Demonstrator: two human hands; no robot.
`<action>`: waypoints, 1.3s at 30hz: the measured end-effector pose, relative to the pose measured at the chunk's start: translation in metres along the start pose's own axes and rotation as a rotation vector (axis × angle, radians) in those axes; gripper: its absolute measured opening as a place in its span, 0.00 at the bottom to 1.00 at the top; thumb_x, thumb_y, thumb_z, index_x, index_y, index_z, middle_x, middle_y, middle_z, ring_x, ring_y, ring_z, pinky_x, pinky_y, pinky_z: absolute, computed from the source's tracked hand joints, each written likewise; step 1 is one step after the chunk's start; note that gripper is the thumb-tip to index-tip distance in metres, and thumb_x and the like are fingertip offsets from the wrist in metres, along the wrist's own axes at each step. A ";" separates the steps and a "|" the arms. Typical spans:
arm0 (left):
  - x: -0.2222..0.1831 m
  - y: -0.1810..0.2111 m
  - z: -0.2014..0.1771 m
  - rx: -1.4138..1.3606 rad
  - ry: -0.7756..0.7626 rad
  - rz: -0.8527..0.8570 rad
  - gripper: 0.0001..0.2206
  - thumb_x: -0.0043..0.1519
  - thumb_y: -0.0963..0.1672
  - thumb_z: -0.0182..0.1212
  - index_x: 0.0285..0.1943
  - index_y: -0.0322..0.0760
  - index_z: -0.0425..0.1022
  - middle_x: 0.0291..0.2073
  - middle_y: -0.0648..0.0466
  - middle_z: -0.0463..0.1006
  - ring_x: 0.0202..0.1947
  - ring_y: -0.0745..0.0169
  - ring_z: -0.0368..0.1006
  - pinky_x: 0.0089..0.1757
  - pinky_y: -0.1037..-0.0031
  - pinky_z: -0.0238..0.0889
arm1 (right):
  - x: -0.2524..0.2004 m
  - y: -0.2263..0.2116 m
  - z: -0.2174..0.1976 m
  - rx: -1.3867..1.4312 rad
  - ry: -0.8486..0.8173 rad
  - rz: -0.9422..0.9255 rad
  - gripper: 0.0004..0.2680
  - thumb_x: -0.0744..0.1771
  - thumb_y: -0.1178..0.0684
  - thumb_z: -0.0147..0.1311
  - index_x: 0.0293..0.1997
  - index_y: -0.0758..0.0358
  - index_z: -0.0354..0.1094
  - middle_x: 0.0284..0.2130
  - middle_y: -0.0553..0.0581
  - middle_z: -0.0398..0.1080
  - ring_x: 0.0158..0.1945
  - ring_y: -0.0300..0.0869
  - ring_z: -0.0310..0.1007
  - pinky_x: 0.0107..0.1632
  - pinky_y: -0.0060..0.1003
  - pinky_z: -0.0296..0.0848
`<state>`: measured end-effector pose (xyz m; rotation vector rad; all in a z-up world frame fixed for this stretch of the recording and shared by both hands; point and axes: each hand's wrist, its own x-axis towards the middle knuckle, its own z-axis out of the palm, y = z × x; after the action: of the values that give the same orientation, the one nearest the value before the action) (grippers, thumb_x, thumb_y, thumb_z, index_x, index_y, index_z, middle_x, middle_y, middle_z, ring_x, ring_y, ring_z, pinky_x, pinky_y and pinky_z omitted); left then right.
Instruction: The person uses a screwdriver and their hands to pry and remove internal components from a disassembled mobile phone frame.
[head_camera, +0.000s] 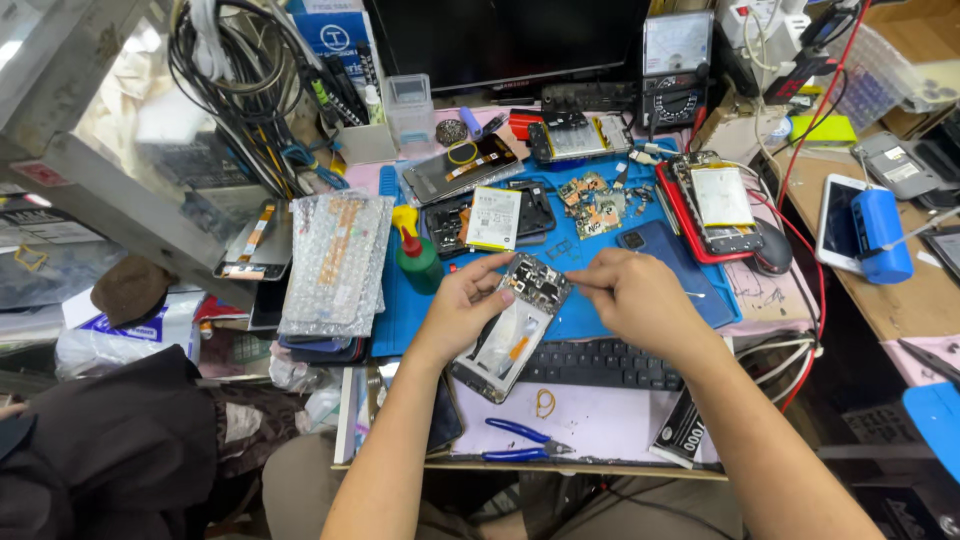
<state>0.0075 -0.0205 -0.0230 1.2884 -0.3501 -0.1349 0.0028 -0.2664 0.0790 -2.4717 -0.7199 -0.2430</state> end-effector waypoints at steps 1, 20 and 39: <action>-0.002 -0.003 0.000 -0.024 0.008 0.006 0.24 0.63 0.36 0.60 0.71 0.28 0.65 0.50 0.46 0.82 0.48 0.65 0.77 0.51 0.75 0.70 | -0.002 -0.001 0.003 0.050 -0.018 0.028 0.09 0.63 0.59 0.59 0.45 0.57 0.80 0.31 0.60 0.75 0.34 0.52 0.76 0.40 0.43 0.73; -0.003 -0.027 -0.008 -0.060 -0.025 0.022 0.25 0.63 0.35 0.59 0.72 0.26 0.64 0.55 0.45 0.80 0.50 0.65 0.76 0.50 0.75 0.69 | -0.021 0.004 0.034 0.253 0.087 0.276 0.08 0.63 0.60 0.61 0.45 0.65 0.78 0.30 0.61 0.79 0.31 0.39 0.78 0.37 0.35 0.75; 0.012 -0.027 -0.014 0.006 0.005 0.102 0.26 0.62 0.35 0.61 0.71 0.25 0.65 0.49 0.46 0.82 0.44 0.68 0.76 0.44 0.78 0.69 | -0.005 0.011 0.036 0.477 -0.059 0.475 0.15 0.65 0.62 0.56 0.59 0.71 0.70 0.33 0.57 0.80 0.24 0.35 0.71 0.30 0.32 0.72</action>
<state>0.0258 -0.0190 -0.0503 1.2740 -0.4113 -0.0436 0.0054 -0.2564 0.0423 -2.1116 -0.1641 0.1652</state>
